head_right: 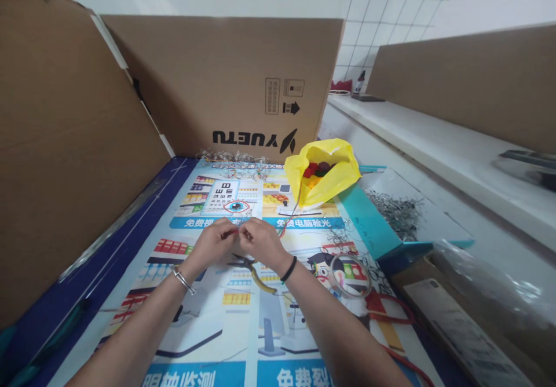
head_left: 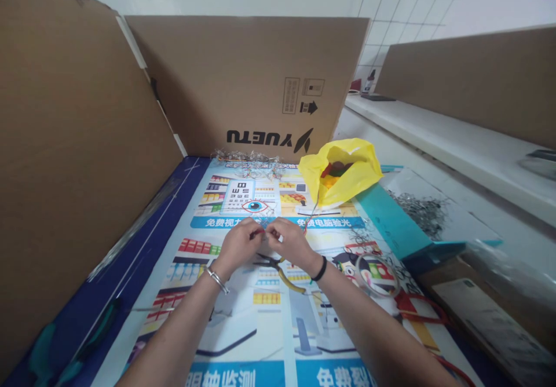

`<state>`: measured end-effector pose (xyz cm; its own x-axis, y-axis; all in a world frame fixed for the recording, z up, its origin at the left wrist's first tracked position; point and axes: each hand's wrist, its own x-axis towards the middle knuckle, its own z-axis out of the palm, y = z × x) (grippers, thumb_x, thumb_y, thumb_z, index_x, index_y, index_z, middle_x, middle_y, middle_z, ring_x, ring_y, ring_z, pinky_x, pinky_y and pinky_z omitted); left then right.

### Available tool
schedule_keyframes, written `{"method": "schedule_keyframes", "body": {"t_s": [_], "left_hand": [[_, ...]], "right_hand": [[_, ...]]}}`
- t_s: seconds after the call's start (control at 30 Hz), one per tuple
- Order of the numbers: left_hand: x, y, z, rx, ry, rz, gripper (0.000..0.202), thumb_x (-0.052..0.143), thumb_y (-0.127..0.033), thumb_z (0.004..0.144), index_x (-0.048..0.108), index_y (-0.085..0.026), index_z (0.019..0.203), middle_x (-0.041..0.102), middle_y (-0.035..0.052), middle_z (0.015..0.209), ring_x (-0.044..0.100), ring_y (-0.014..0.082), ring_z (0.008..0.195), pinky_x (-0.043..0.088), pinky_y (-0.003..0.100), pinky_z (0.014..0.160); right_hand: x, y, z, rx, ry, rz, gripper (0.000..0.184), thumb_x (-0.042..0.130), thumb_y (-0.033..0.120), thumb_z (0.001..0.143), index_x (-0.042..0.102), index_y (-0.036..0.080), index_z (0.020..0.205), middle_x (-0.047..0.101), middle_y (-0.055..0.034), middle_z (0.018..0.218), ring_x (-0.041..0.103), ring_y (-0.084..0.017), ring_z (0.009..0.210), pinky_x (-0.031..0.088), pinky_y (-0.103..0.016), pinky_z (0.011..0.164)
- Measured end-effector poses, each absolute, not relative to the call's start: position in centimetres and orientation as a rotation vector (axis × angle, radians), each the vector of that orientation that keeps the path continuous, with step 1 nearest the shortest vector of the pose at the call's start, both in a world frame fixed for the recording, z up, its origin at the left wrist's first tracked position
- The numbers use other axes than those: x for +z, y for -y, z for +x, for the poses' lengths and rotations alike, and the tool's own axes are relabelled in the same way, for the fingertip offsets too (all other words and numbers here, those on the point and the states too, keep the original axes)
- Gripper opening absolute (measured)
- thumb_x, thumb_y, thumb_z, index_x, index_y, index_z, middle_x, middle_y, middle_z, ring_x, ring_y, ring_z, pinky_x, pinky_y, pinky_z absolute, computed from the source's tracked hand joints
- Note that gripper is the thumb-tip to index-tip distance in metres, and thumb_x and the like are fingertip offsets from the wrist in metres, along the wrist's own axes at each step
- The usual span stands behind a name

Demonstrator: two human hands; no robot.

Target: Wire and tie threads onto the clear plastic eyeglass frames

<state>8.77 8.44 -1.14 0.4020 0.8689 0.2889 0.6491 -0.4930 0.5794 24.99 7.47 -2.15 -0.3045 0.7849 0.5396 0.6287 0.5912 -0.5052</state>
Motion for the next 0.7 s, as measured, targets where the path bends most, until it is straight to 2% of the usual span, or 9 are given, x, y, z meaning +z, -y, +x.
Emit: {"method": "schedule_keyframes", "body": {"t_s": [0.3, 0.47, 0.7], "left_hand": [[-1.46, -8.49, 8.78, 0.852, -1.280, 2.252, 0.016, 0.047, -0.015, 0.078, 0.057, -0.018, 0.066, 0.051, 0.0000, 0.068, 0.049, 0.0129, 0.067, 0.038, 0.024, 0.062], [-1.42, -8.41, 8.74, 0.794, -1.300, 2.312, 0.015, 0.047, -0.013, 0.076, 0.057, -0.018, 0.066, 0.052, 0.0004, 0.072, 0.050, 0.0134, 0.070, 0.038, 0.024, 0.063], [-1.52, -8.38, 8.75, 0.776, -1.337, 2.321, 0.013, 0.048, -0.015, 0.075, 0.057, -0.019, 0.066, 0.051, 0.0002, 0.072, 0.049, 0.0134, 0.069, 0.036, 0.024, 0.061]], "right_hand": [[-2.10, -7.77, 25.82, 0.404, 1.974, -1.130, 0.016, 0.053, 0.014, 0.075, 0.061, 0.019, 0.089, 0.058, -0.0012, 0.080, 0.055, -0.011, 0.068, 0.044, -0.023, 0.067], [-2.05, -7.65, 25.32, 0.396, 1.997, -1.165, 0.008, 0.053, 0.016, 0.077, 0.061, 0.020, 0.078, 0.057, 0.0007, 0.070, 0.053, -0.011, 0.065, 0.041, -0.022, 0.063], [-2.25, -7.70, 25.12, 0.345, 2.042, -1.235, 0.011, 0.051, 0.010, 0.073, 0.055, 0.020, 0.068, 0.052, 0.0026, 0.065, 0.047, -0.010, 0.061, 0.036, -0.021, 0.060]]}}
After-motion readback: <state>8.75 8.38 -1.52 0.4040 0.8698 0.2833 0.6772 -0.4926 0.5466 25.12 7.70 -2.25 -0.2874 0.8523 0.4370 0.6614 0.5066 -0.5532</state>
